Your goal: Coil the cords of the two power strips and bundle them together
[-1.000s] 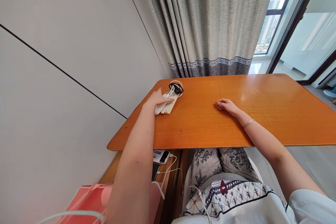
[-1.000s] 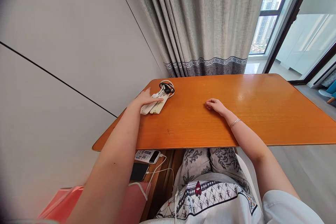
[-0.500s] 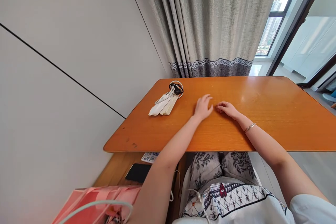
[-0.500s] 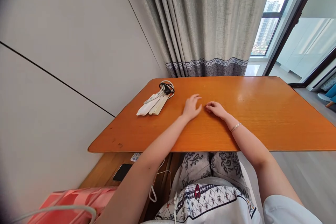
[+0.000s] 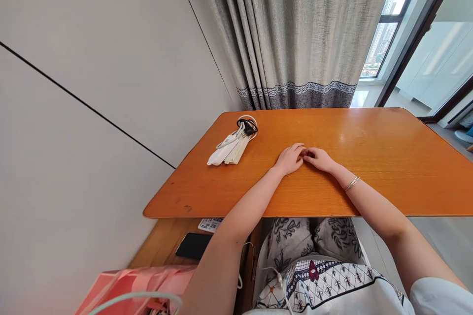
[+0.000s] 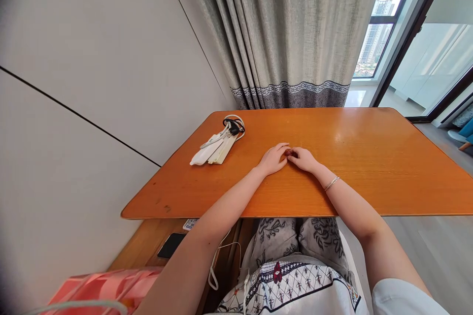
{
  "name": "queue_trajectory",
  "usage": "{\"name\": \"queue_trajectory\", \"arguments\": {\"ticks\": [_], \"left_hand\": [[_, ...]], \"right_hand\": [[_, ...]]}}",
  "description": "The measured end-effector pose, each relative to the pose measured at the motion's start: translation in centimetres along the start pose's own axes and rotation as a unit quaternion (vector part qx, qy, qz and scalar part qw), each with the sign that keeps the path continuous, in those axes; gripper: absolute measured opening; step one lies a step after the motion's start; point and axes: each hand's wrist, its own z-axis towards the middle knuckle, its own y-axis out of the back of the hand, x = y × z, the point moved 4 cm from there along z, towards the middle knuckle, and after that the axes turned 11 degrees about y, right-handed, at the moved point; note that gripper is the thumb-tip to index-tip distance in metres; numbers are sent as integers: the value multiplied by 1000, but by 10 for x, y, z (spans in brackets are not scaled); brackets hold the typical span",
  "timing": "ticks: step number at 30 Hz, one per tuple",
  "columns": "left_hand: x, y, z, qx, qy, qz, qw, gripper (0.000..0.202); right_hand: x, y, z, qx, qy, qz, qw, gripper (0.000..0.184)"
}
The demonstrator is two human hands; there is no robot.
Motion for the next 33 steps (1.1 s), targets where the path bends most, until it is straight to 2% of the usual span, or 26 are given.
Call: {"name": "queue_trajectory", "arguments": {"ticks": [16,33], "left_hand": [[11,-1,2,-12,21,-75,997,34],[12,-2,3,-8,26,-83,996,26]], "right_hand": [[4,-1,-1,19,32,-46,998,11],[3,-1,0,27,41,-74,996,13]]}}
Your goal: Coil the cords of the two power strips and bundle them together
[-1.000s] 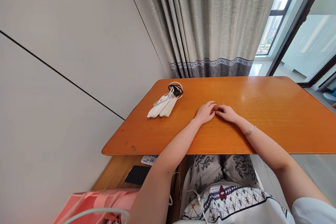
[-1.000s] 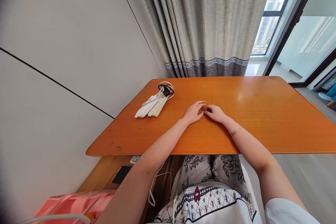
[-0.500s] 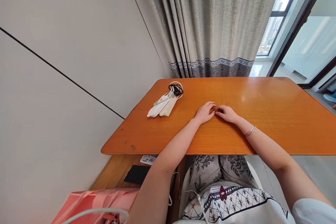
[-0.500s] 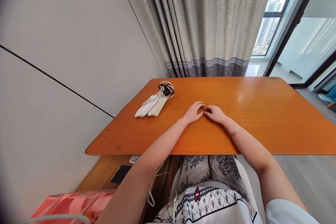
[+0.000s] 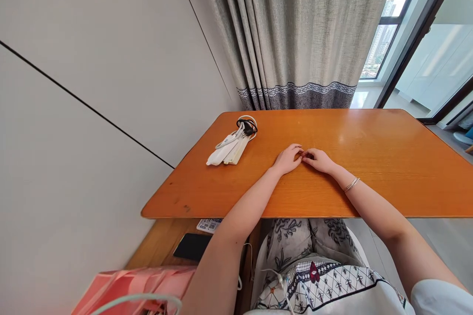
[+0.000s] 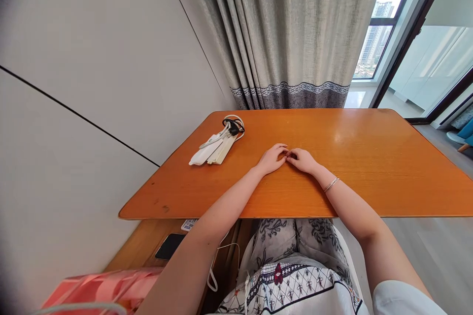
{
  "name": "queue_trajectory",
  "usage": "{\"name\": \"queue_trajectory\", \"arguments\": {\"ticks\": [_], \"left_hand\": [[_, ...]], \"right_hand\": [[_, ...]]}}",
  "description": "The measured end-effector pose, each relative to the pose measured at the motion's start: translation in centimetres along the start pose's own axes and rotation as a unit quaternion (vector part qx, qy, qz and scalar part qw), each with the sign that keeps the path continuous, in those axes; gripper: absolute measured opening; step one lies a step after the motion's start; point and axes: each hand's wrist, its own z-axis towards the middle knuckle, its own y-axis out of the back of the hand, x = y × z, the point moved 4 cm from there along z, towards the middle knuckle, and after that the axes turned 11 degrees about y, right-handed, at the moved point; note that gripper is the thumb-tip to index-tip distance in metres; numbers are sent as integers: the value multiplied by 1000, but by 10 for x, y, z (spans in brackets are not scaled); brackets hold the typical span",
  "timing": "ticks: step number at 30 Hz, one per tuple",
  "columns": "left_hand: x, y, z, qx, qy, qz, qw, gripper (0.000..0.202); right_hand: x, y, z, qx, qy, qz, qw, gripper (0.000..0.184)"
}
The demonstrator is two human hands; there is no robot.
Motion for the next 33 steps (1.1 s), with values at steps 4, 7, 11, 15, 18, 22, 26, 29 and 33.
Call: {"name": "queue_trajectory", "arguments": {"ticks": [4,7,11,15,18,22,26,29,33], "left_hand": [[2,-2,1,-5,-11,-3,1000,24],[4,-2,2,-8,-11,-9,1000,23],[5,-3,2,-5,-6,-10,1000,22],[6,-3,1,-9,-9,-16,1000,22],[8,-3,1,-15,-7,-19,1000,22],[12,-4,1,-33,-12,-28,999,24],[15,-2,1,-70,-6,-45,997,29],[21,8,6,-158,37,-50,985,35],[46,34,15,-329,216,-76,916,48]], "right_hand": [[1,0,1,4,2,-7,1000,13],[1,0,1,8,1,-13,1000,13],[1,-1,1,12,-2,-23,1000,15],[1,-2,2,11,-1,-31,999,15],[2,-3,3,10,4,-38,999,14],[1,-3,2,12,10,-43,999,15],[0,-4,0,16,7,-47,999,18],[1,-3,0,19,7,-51,998,17],[3,-3,0,20,2,-57,998,18]]}}
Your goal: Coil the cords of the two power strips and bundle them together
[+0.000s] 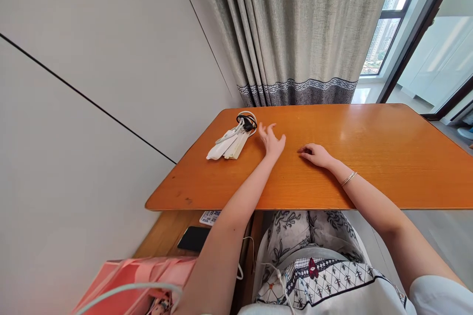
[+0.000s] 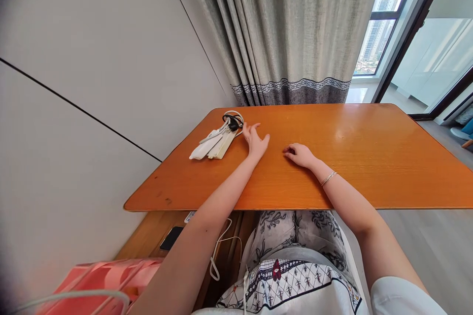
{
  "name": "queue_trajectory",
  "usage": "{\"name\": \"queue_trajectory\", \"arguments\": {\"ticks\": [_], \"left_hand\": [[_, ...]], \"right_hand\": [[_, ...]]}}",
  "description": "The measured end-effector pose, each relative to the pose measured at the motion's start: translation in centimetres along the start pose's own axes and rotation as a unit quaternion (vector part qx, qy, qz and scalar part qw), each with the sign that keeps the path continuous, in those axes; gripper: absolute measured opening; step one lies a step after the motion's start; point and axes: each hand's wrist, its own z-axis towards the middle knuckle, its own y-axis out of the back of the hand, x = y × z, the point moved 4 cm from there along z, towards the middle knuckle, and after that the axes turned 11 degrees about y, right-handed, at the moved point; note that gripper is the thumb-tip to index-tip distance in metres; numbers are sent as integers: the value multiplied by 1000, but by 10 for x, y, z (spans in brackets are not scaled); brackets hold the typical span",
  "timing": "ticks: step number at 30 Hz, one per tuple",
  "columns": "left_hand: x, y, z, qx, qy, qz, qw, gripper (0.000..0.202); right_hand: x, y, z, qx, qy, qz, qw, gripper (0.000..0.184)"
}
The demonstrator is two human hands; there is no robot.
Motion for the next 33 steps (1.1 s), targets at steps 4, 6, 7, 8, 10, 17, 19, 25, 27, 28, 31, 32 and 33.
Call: {"name": "queue_trajectory", "arguments": {"ticks": [4,6,7,8,10,17,19,25,27,28,31,32,33], "left_hand": [[14,2,33,-25,164,6,986,51],[16,-1,46,-4,181,7,983,53],[17,-2,51,1,181,4,984,55],[19,-2,56,3,179,-7,984,56],[23,-3,62,6,178,-39,983,55],[36,3,65,44,151,-99,983,40],[32,2,62,63,137,-104,983,37],[-4,-20,30,131,84,-107,982,41],[-22,-28,11,172,38,-99,979,43],[-31,-32,0,191,21,-97,977,43],[-55,-36,-33,256,-36,-91,962,45],[-63,-35,-44,280,-69,-92,953,46],[-70,-34,-54,305,-100,-91,943,48]], "right_hand": [[2,0,1,3,-5,-7,1000,18],[2,0,1,5,-4,-10,1000,19],[2,0,1,5,-4,-11,1000,19],[2,0,1,5,-3,-12,1000,19],[3,0,1,6,-1,-13,1000,18],[1,-2,2,6,5,-5,1000,17],[-1,-3,2,4,5,0,1000,17],[-3,-4,2,-15,2,13,1000,27],[-5,-5,2,-45,-6,19,999,45],[-7,-5,2,-66,-11,26,997,56],[-14,-3,3,-139,-17,46,989,75],[-17,-2,3,-161,-21,49,985,75],[-21,-1,3,-178,-29,49,982,73]]}}
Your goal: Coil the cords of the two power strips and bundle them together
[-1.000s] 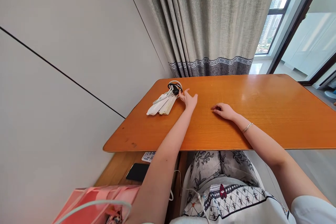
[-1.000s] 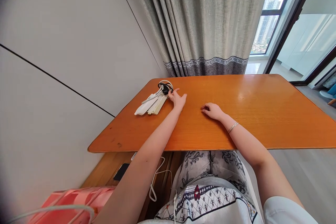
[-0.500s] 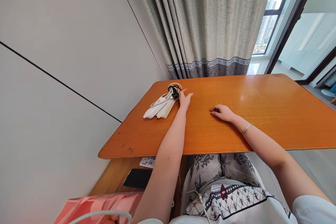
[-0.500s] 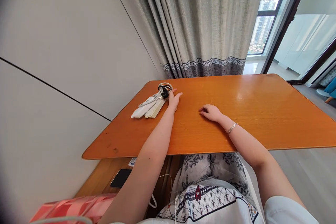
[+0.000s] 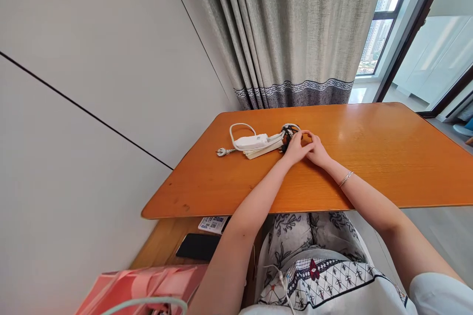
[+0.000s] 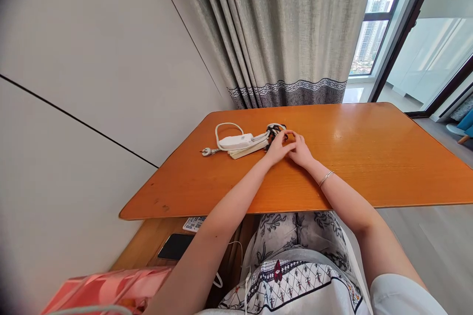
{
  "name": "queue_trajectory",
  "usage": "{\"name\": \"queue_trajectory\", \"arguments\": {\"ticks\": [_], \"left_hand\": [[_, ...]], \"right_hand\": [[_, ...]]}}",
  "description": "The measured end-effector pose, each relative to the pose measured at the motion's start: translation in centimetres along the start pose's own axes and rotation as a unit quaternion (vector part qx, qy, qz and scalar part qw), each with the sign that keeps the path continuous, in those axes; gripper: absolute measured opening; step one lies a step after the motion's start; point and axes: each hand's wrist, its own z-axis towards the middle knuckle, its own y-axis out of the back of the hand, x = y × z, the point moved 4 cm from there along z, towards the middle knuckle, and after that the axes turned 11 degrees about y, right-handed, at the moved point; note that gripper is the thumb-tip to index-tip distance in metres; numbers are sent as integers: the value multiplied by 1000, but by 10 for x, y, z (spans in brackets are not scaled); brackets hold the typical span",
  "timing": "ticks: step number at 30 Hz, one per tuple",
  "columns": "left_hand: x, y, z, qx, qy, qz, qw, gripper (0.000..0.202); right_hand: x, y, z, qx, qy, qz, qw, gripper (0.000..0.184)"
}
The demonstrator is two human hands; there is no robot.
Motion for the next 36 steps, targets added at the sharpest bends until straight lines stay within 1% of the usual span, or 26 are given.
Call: {"name": "queue_trajectory", "arguments": {"ticks": [2,3,4,6,7,8,11,12,13,14,16,18,20,22,25,27,28,29,30,31,33,34,35,36], "left_hand": [[-14,-7,-12,49,-33,37,998,57],[-18,-7,-16,56,-40,72,995,61],[-22,-5,-19,48,-40,107,992,59],[-24,5,-20,-5,-34,145,989,41],[-24,13,-18,-44,-31,140,989,31],[-22,21,-15,-86,-31,121,988,23],[-8,48,-6,-210,-40,60,975,19],[-2,54,-3,-234,-38,53,970,20],[4,59,1,-245,-29,51,968,21],[10,62,4,-245,-13,55,968,22],[18,64,9,-221,18,71,973,27],[19,63,10,-188,30,90,978,32],[13,60,7,-163,20,109,980,34],[4,56,3,-150,5,136,979,33],[-7,52,-2,-139,-6,176,974,24],[-8,51,-1,-125,4,163,979,15],[-7,52,0,-117,13,139,983,13],[-5,52,1,-108,22,103,989,14],[-2,53,3,-100,29,60,993,17],[1,54,5,-90,34,16,995,21],[6,53,7,-61,39,-56,996,24],[9,52,8,-42,40,-76,995,24],[10,49,8,-21,41,-84,995,23],[12,47,7,0,42,-83,996,23]], "right_hand": [[-8,3,1,-18,-28,-3,999,63],[-12,5,1,-19,-40,-4,999,54],[-14,7,2,-17,-49,-5,999,44],[-18,10,3,-13,-54,-5,998,26],[-18,12,4,-16,-53,-5,998,23],[-19,14,4,-20,-54,-6,998,25],[-18,17,6,-33,-50,-15,998,30],[-17,18,6,-36,-46,-20,998,31],[-15,18,6,-38,-41,-24,998,33],[-12,19,6,-39,-34,-28,998,34],[-6,19,4,-37,-19,-33,999,37],[3,20,2,-30,5,-38,999,41],[13,20,0,-21,42,-48,998,45],[21,21,-1,-14,86,-61,994,46],[32,21,-4,1,145,-74,987,42],[36,20,-6,12,169,-71,983,41],[37,20,-6,9,171,-62,983,40],[38,21,-7,-6,163,-46,986,40],[37,23,-7,-36,144,-24,989,39],[34,25,-6,-78,116,5,990,39],[28,29,-6,-153,48,80,984,40],[25,29,-4,-168,17,122,978,42],[22,28,-3,-160,-12,168,973,44],[21,25,-1,-135,-34,210,968,46]]}}
